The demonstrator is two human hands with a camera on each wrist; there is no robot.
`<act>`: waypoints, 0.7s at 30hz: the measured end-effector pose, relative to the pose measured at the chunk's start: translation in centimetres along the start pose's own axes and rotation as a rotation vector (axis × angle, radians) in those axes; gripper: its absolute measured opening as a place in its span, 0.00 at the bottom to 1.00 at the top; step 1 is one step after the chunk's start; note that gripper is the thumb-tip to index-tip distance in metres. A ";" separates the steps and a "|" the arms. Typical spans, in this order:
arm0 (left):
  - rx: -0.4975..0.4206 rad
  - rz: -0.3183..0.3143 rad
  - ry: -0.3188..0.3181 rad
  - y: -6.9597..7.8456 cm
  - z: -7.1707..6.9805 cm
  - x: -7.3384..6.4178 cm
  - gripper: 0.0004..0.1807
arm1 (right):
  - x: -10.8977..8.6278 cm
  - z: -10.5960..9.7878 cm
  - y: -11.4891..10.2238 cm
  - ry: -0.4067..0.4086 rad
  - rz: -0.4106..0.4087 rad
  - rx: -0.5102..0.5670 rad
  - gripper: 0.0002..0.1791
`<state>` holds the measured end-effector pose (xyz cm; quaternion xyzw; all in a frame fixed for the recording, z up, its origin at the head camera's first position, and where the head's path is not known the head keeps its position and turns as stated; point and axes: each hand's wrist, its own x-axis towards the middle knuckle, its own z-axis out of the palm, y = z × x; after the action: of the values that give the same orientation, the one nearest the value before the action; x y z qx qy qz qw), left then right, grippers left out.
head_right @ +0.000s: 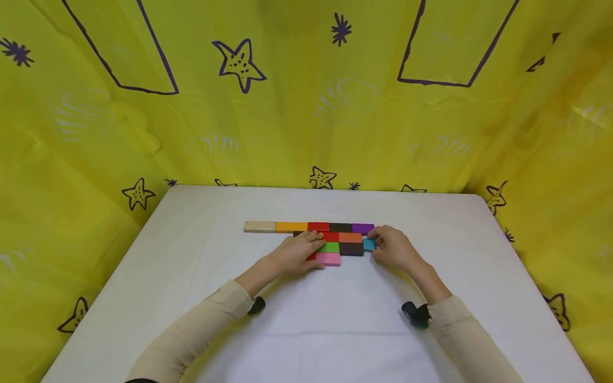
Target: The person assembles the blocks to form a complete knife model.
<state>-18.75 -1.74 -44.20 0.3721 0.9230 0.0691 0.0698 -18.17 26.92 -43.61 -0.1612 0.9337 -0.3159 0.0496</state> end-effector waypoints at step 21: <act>-0.011 -0.009 -0.007 -0.1 0.1 -0.1 0.36 | 0.5 0.4 -0.2 0.083 -0.006 -0.038 0.08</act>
<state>-18.73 -1.84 -44.27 0.3679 0.9239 0.0727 0.0756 -18.51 26.33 -43.82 -0.1518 0.9402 -0.3047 0.0068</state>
